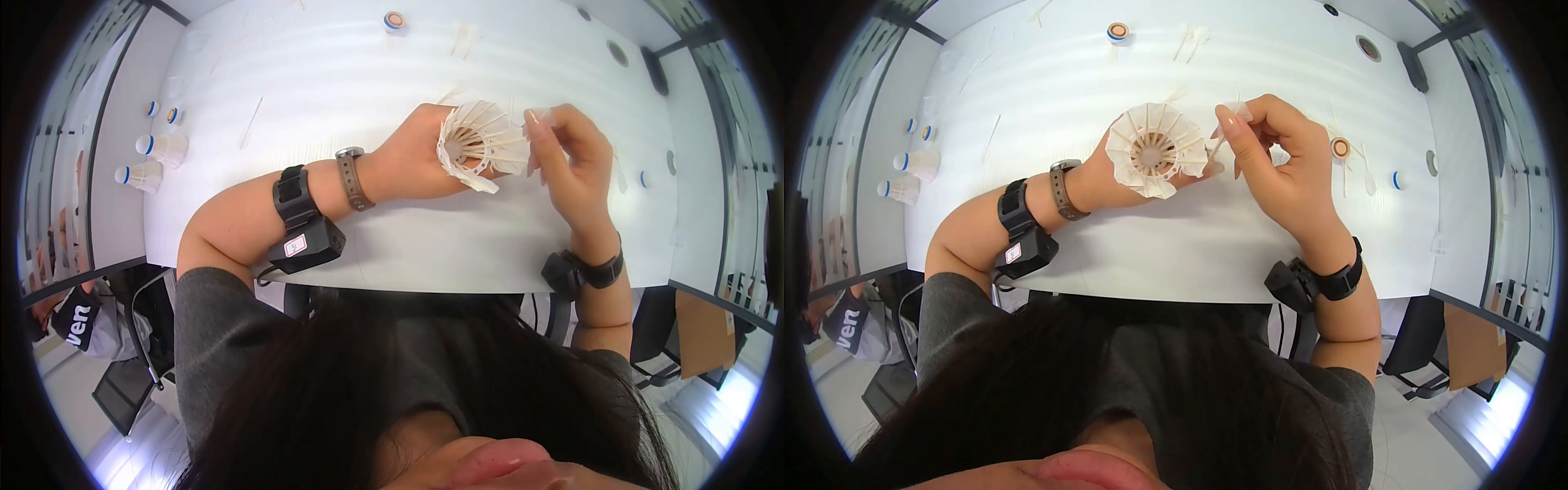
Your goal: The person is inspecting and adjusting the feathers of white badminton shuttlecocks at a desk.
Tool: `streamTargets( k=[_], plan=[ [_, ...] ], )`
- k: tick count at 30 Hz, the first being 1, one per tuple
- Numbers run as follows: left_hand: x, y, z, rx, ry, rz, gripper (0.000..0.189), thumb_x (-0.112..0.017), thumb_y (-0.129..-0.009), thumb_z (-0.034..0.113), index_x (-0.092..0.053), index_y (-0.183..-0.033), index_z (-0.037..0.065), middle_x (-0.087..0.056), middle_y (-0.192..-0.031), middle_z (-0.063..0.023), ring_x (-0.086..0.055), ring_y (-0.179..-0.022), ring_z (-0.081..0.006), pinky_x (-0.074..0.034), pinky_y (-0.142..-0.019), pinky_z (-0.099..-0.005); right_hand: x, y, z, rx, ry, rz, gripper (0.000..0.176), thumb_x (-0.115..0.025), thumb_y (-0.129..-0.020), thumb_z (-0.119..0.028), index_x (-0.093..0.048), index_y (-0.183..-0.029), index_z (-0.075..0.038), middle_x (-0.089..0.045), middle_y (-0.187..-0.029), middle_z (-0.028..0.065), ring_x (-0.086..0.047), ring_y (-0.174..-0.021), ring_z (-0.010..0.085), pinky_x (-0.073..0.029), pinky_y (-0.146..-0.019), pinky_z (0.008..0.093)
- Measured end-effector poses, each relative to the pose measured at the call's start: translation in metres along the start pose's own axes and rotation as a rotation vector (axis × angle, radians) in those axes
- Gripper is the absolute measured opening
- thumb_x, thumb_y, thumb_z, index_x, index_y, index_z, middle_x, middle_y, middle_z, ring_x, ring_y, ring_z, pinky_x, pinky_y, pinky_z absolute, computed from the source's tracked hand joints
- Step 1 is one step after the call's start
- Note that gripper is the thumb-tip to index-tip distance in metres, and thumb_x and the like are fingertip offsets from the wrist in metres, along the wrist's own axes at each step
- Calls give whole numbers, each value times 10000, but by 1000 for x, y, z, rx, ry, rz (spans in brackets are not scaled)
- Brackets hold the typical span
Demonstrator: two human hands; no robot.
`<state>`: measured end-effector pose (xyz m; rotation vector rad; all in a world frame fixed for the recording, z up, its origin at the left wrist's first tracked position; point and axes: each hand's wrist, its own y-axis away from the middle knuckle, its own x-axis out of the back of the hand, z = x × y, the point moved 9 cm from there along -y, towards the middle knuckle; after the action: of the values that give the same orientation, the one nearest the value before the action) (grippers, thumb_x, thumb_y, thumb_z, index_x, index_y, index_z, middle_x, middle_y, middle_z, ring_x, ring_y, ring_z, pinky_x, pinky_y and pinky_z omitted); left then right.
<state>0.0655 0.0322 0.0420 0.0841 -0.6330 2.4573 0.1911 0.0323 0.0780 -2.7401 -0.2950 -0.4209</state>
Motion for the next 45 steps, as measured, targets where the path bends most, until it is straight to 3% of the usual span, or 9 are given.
streamTargets(
  k=[3,9,15,24,27,31,34,38,45],
  plan=[
    [-1,-2,-6,108,60,31,231,-796,-770,92,-623,-919,54,-674,-826,0,-633,-762,-79,-522,-715,-246,4,-1,3,-33,-65,44,176,-615,-941,-144,-609,-837,-2,-657,-764,42,-523,-539,49,-392,-505,191],
    [3,-1,-8,10,81,64,175,-774,-788,80,-626,-877,55,-672,-807,1,-621,-736,-79,-516,-699,-246,5,-1,7,-99,-149,49,191,-615,-946,-162,-602,-845,-1,-658,-786,50,-511,-532,48,-386,-482,187],
    [5,-2,-5,-8,-15,42,112,-728,-811,32,-622,-848,40,-680,-807,-47,-662,-783,-138,-517,-705,-266,15,-1,9,-82,-107,145,192,-609,-947,-154,-605,-828,-4,-546,-632,-1,-481,-499,42,-358,-465,180],
    [3,0,-6,-11,-24,41,72,-683,-842,15,-621,-876,31,-696,-875,-65,-667,-804,-144,-522,-709,-271,16,-5,20,-103,-155,101,458,-379,-1019,-376,-609,-871,-8,-513,-571,22,-462,-499,66,-354,-495,196],
    [3,1,-8,-32,-87,49,200,-702,-800,87,-629,-980,41,-662,-858,-66,-597,-730,-181,-495,-701,-296,9,-5,21,-170,-161,49,452,-374,-1017,-375,-611,-891,-11,-517,-572,23,-460,-496,67,-350,-499,190],
    [4,2,-15,-26,11,61,196,-697,-801,84,-631,-981,42,-667,-866,-72,-604,-731,-187,-496,-698,-296,4,-5,23,-159,-117,-18,415,-325,-999,-333,-575,-940,-7,-491,-569,24,-459,-492,103,-398,-533,216],
    [2,1,-10,-23,-116,20,196,-692,-798,74,-636,-983,43,-668,-874,-63,-607,-757,-175,-497,-709,-296,9,-4,19,-128,-138,46,348,-383,-1014,-269,-582,-896,-9,-490,-563,20,-441,-473,87,-380,-526,203],
    [6,-1,-9,19,-39,81,74,-694,-867,109,-688,-916,54,-708,-852,-34,-642,-760,-134,-511,-690,-268,13,-4,18,-94,-180,97,244,-529,-997,-210,-611,-879,-13,-485,-542,-11,-440,-466,40,-336,-453,188],
    [6,-4,-6,-19,18,81,83,-726,-827,79,-688,-895,50,-705,-813,-43,-648,-736,-134,-515,-683,-275,22,-3,16,-45,-122,182,255,-531,-995,-212,-615,-867,-9,-474,-529,-15,-420,-452,41,-313,-448,189]
  ],
)
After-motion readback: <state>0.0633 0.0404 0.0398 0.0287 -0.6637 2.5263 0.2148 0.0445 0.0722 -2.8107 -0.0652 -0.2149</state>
